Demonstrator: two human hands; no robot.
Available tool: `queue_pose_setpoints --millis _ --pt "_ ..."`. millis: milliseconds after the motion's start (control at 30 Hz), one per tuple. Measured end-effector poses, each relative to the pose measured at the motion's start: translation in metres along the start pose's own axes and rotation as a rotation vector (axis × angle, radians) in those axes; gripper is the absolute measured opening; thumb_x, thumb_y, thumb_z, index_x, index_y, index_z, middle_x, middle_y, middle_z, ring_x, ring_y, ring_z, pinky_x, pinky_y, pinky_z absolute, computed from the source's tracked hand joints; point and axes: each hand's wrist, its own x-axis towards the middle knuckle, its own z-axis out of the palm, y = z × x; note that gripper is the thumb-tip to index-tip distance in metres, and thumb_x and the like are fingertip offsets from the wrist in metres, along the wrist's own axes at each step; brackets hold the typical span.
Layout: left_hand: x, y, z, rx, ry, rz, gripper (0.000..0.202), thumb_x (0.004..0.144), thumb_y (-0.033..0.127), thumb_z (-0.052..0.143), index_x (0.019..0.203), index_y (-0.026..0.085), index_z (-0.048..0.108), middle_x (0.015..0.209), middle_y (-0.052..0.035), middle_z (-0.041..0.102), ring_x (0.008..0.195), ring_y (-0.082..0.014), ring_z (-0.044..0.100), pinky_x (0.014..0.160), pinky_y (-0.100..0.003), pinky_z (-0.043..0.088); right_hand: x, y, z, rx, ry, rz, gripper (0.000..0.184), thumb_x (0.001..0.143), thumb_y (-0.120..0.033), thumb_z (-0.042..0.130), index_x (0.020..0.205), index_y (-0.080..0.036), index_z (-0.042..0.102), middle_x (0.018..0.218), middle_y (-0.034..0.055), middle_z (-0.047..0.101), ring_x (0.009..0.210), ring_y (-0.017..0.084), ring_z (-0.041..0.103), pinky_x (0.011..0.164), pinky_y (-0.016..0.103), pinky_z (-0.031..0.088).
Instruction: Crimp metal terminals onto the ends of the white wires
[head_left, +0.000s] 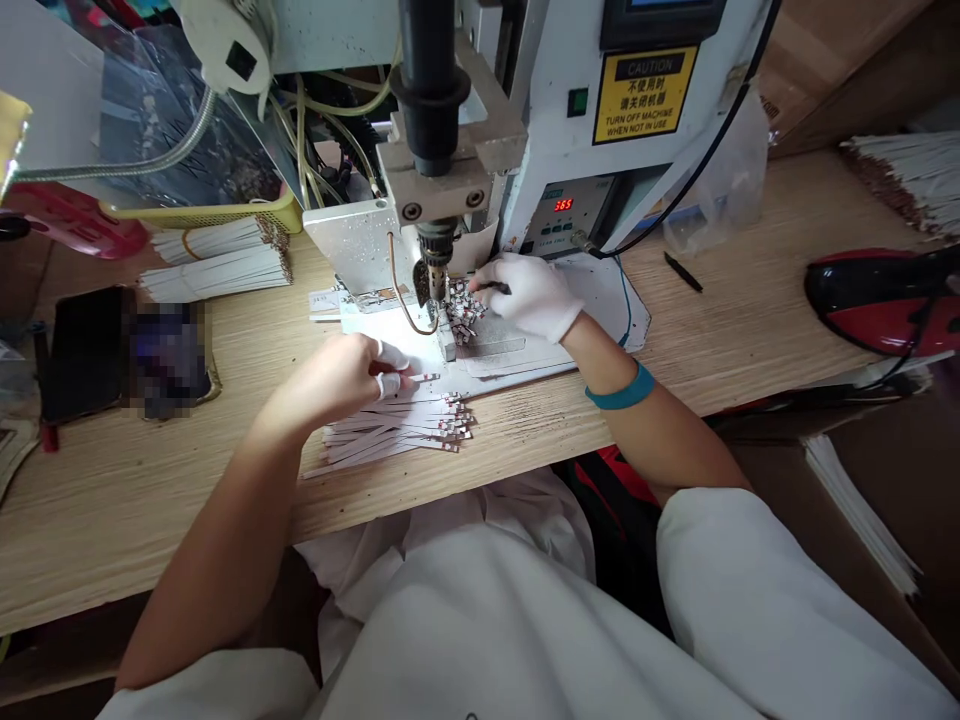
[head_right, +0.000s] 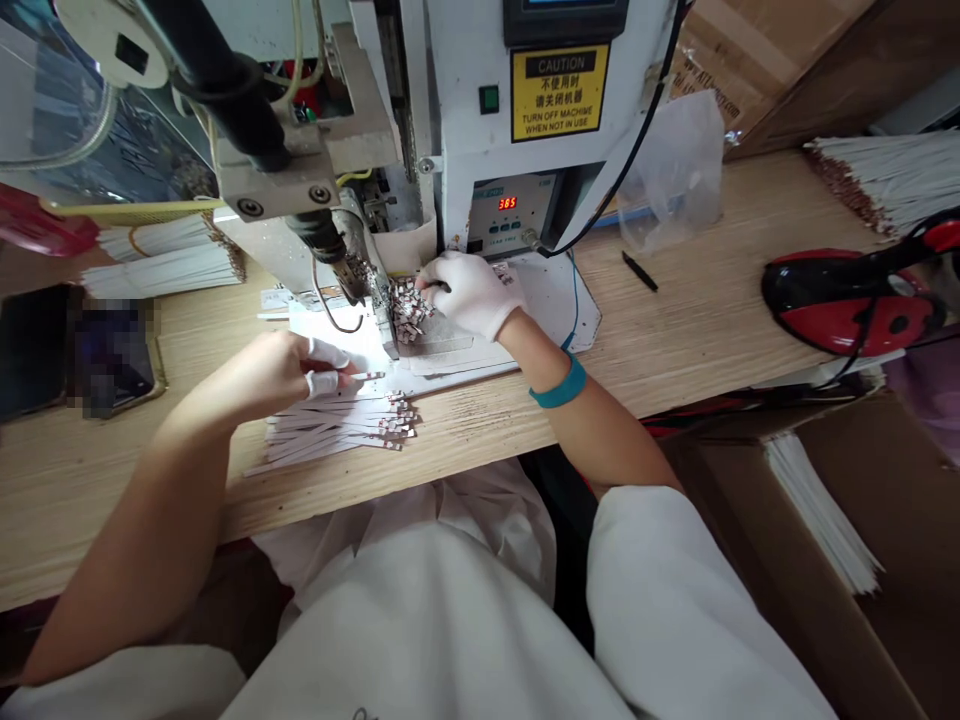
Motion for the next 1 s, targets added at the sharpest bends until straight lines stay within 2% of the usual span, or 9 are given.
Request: queue_pose_setpoints --millis 100,267,333,500,600,700,800,867,1000 --pt "0.001 0.0 0.005 0.071 -0.025 0.054 0.026 0.073 0.039 0.059 0.085 0.023 0.076 0.076 -0.0025 0.073 0.066 -0.0198 0.062 0.06 -0.027 0.043 -0.001 -0.002 -0.005 -0.041 -0.161 -0.027 0.018 0.075 -0.011 0.056 0.083 -0.015 0.073 0.089 0.005 0.07 0.087 0.021 0.062 0.084 0.033 0.045" --pt "0.019 0.003 0.012 0.318 0.347 0.023 0.027 0.079 0.027 0.048 0.088 0.016 0.071 0.075 -0.0094 0.068 0.068 -0.0234 0.061 0.063 -0.03 0.041 -0.006 -0.012 -0.013 -0.017 -0.189 -0.023 0.02 0.073 -0.011 0.057 0.084 -0.016 0.074 0.088 0.0027 0.071 0.087 0.018 0.063 0.082 0.029 0.045" --pt "0.027 0.001 0.015 0.377 0.402 0.003 0.028 0.081 0.025 0.045 0.092 0.015 0.068 0.081 -0.0126 0.067 0.071 -0.0258 0.061 0.065 -0.032 0.041 -0.008 -0.015 -0.007 -0.04 -0.215 -0.037 0.016 0.074 -0.015 0.061 0.082 -0.015 0.074 0.087 0.0031 0.072 0.085 0.018 0.063 0.08 0.029 0.044" --pt "0.037 -0.008 0.022 0.348 0.4 0.04 0.024 0.082 0.024 0.045 0.088 0.015 0.066 0.093 -0.0138 0.065 0.08 -0.0258 0.06 0.075 -0.034 0.045 -0.011 -0.017 0.01 -0.173 -0.198 -0.069 0.012 0.076 -0.02 0.061 0.075 -0.014 0.071 0.081 0.0061 0.07 0.079 0.02 0.06 0.071 0.032 0.042" --pt "0.036 -0.01 0.023 0.313 0.396 0.098 0.023 0.083 0.028 0.048 0.086 0.014 0.066 0.095 -0.014 0.065 0.086 -0.0257 0.059 0.079 -0.034 0.046 -0.011 -0.018 0.009 -0.112 -0.174 -0.051 0.008 0.077 -0.019 0.062 0.073 -0.015 0.067 0.078 0.0049 0.068 0.076 0.019 0.059 0.067 0.031 0.042" --pt "0.032 -0.007 0.021 0.275 0.374 0.091 0.025 0.084 0.03 0.048 0.086 0.015 0.066 0.094 -0.0133 0.067 0.089 -0.0258 0.059 0.081 -0.034 0.046 -0.012 -0.023 0.004 0.146 -0.176 0.11 0.005 0.08 -0.02 0.062 0.077 -0.016 0.061 0.066 0.002 0.062 0.059 0.014 0.056 0.051 0.026 0.042" --pt "0.027 -0.001 0.016 0.186 0.314 0.014 0.022 0.083 0.03 0.049 0.088 0.016 0.066 0.086 -0.0098 0.069 0.079 -0.0231 0.06 0.071 -0.03 0.045 -0.012 -0.029 0.004 0.502 -0.243 0.319 0.007 0.082 -0.018 0.062 0.079 -0.016 0.056 0.061 -0.0002 0.057 0.045 0.009 0.052 0.036 0.021 0.038" --pt "0.024 0.001 0.013 0.11 0.293 0.003 0.023 0.082 0.033 0.051 0.087 0.016 0.065 0.082 -0.008 0.069 0.075 -0.0218 0.06 0.067 -0.029 0.043 -0.012 -0.033 0.007 0.664 -0.269 0.353 0.009 0.081 -0.015 0.065 0.08 -0.015 0.057 0.065 0.001 0.058 0.048 0.009 0.054 0.037 0.02 0.043" --pt "0.022 -0.001 0.012 -0.079 0.251 0.058 0.032 0.081 0.043 0.054 0.087 0.014 0.066 0.086 -0.007 0.07 0.079 -0.0215 0.06 0.07 -0.029 0.043 -0.011 -0.036 0.011 0.803 -0.31 0.364 0.009 0.08 -0.006 0.064 0.083 -0.012 0.058 0.064 0.0015 0.06 0.052 0.009 0.058 0.043 0.018 0.05"
